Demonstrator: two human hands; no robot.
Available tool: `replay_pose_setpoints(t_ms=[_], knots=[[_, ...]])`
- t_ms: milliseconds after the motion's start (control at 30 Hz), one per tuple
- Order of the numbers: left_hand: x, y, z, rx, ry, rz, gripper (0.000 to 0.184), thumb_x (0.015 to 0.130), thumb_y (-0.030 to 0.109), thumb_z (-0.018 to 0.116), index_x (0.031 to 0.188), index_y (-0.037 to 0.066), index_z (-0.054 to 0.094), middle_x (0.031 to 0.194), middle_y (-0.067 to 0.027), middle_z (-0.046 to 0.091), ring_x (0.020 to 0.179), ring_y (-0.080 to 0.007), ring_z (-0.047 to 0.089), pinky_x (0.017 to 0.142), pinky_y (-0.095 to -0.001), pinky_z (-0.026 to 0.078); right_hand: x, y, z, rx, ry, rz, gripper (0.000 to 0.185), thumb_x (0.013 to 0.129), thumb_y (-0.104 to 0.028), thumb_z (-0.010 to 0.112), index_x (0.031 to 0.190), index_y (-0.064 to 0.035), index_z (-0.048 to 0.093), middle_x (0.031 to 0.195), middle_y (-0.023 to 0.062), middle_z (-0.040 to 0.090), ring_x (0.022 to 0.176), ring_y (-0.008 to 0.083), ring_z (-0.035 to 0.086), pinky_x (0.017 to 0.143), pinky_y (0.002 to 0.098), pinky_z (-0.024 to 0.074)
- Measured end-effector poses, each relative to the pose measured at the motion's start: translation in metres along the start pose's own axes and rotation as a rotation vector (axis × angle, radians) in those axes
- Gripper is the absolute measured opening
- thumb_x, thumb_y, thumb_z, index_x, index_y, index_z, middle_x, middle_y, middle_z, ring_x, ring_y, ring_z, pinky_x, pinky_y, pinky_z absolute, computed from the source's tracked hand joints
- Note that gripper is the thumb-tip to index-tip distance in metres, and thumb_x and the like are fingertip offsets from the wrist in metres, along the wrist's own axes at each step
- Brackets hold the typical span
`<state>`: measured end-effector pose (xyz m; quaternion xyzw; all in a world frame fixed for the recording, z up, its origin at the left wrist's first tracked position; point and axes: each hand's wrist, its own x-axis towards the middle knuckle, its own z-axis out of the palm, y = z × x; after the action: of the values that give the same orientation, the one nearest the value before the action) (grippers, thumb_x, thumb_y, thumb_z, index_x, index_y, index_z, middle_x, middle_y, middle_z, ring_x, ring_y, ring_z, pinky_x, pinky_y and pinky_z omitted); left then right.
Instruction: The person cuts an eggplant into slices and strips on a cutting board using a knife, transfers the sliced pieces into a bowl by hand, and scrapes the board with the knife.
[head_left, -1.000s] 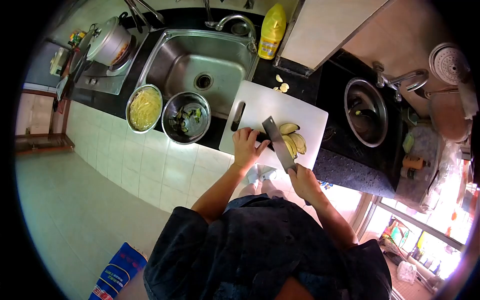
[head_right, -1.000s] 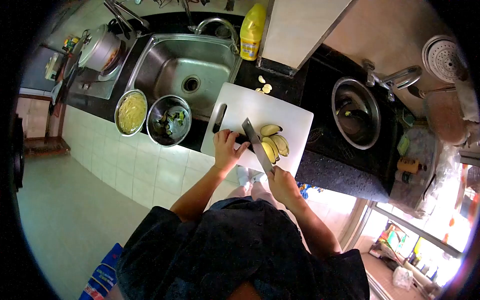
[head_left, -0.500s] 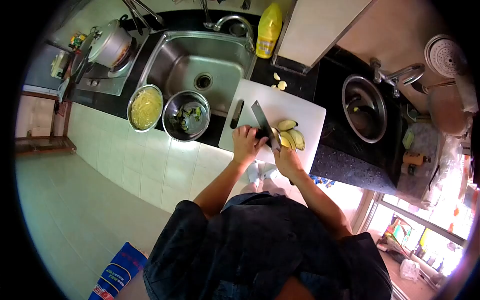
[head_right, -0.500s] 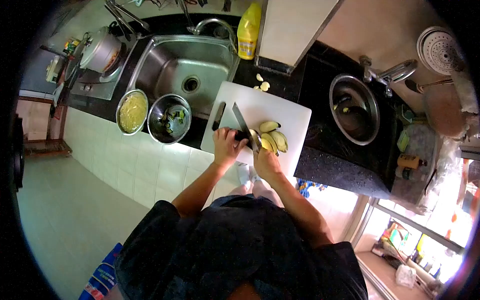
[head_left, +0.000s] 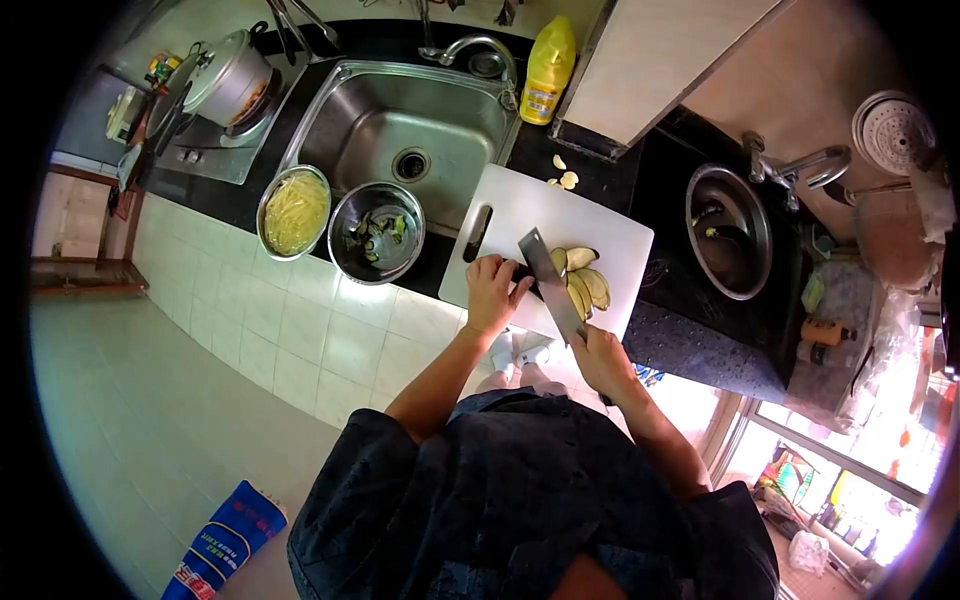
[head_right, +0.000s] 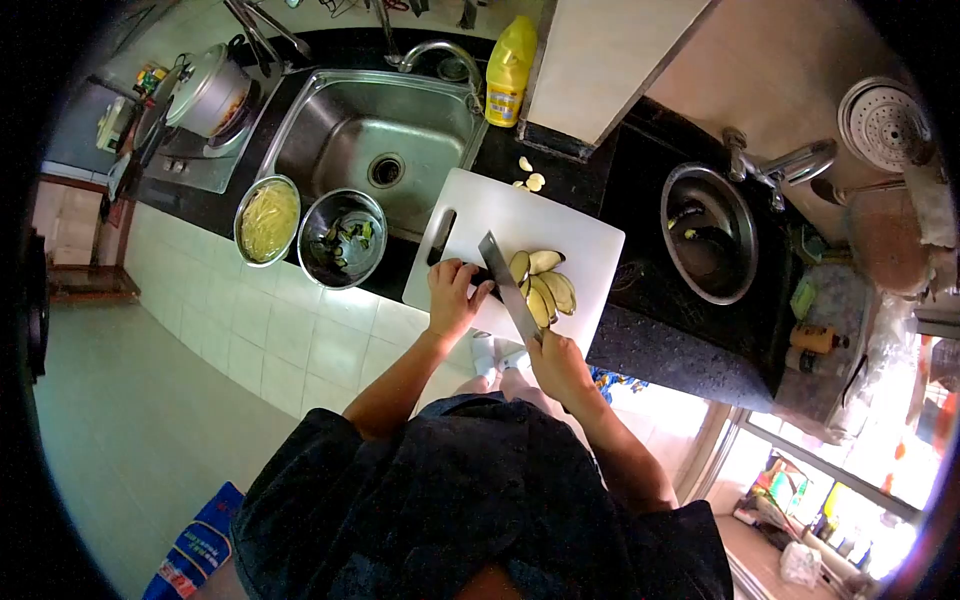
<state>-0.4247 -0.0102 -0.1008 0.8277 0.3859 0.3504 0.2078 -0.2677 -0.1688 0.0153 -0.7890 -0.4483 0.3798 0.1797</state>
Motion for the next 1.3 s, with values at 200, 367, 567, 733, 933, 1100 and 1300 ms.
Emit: replay_pose_setpoints(t_ms=[200, 367, 567, 733, 933, 1100, 1300], knots=[[0.001, 0.001, 0.000, 0.015, -0.019, 0.006, 0.034, 0.081, 0.028, 0.082, 0.105, 0.010, 0.066, 0.107, -0.0104, 0.057, 0.104, -0.0345, 0.051, 0.091, -0.0482, 0.041, 0.021, -0.002, 0.012, -0.035, 0.020, 0.007, 0.033, 0.101, -0.022, 0.055, 0.093, 0.0082, 0.064, 0.089, 0.0349, 0.067, 0.090, 0.0508, 0.067, 0.080, 0.0555, 0.0518], [0.003, 0.002, -0.006, -0.016, -0.014, 0.031, 0.033, 0.081, 0.027, 0.081, 0.105, 0.010, 0.065, 0.105, -0.0095, 0.058, 0.103, -0.0341, 0.053, 0.090, -0.0476, 0.041, 0.026, -0.006, 0.015, -0.050, 0.011, 0.002, 0.034, 0.101, -0.023, 0.053, 0.094, 0.0085, 0.063, 0.088, 0.0359, 0.066, 0.087, 0.0526, 0.066, 0.078, 0.0571, 0.0520], [-0.004, 0.002, -0.001, 0.002, -0.011, 0.030, 0.033, 0.083, 0.023, 0.081, 0.106, 0.008, 0.064, 0.108, -0.0133, 0.057, 0.104, -0.0362, 0.051, 0.090, -0.0491, 0.041, 0.043, -0.005, 0.030, -0.028, 0.011, 0.007, 0.038, 0.102, -0.024, 0.052, 0.089, 0.0088, 0.065, 0.085, 0.0341, 0.067, 0.084, 0.0517, 0.067, 0.076, 0.0578, 0.0530], [-0.001, 0.001, -0.003, -0.009, -0.015, 0.045, 0.033, 0.083, 0.021, 0.080, 0.108, 0.008, 0.064, 0.109, -0.0128, 0.056, 0.104, -0.0358, 0.051, 0.091, -0.0489, 0.041, 0.064, -0.008, 0.042, -0.049, 0.092, -0.055, 0.038, 0.101, -0.026, 0.054, 0.089, 0.0088, 0.065, 0.085, 0.0348, 0.067, 0.083, 0.0518, 0.067, 0.077, 0.0579, 0.0532], [-0.002, -0.003, -0.001, -0.017, 0.015, 0.029, 0.028, 0.083, 0.019, 0.079, 0.106, 0.009, 0.066, 0.108, -0.0109, 0.058, 0.105, -0.0349, 0.053, 0.093, -0.0476, 0.042, 0.028, -0.014, 0.010, 0.029, 0.058, -0.038, 0.032, 0.098, -0.022, 0.056, 0.103, 0.0093, 0.062, 0.094, 0.0361, 0.066, 0.096, 0.0515, 0.065, 0.083, 0.0559, 0.0507], [-0.003, -0.003, -0.003, -0.052, -0.002, 0.005, 0.029, 0.083, 0.017, 0.079, 0.107, 0.008, 0.065, 0.109, -0.0126, 0.058, 0.106, -0.0356, 0.053, 0.094, -0.0478, 0.042, 0.006, -0.013, -0.001, -0.036, -0.050, 0.014, 0.033, 0.100, -0.023, 0.054, 0.095, 0.0078, 0.064, 0.089, 0.0330, 0.068, 0.091, 0.0513, 0.066, 0.081, 0.0552, 0.0521], [-0.001, -0.004, 0.000, -0.032, 0.001, 0.024, 0.030, 0.083, 0.017, 0.079, 0.107, 0.008, 0.063, 0.110, -0.0119, 0.059, 0.107, -0.0349, 0.054, 0.094, -0.0476, 0.041, 0.026, -0.016, 0.007, -0.068, -0.054, 0.033, 0.037, 0.101, -0.024, 0.054, 0.088, 0.0075, 0.068, 0.089, 0.0340, 0.067, 0.087, 0.0502, 0.067, 0.080, 0.0553, 0.0526]])
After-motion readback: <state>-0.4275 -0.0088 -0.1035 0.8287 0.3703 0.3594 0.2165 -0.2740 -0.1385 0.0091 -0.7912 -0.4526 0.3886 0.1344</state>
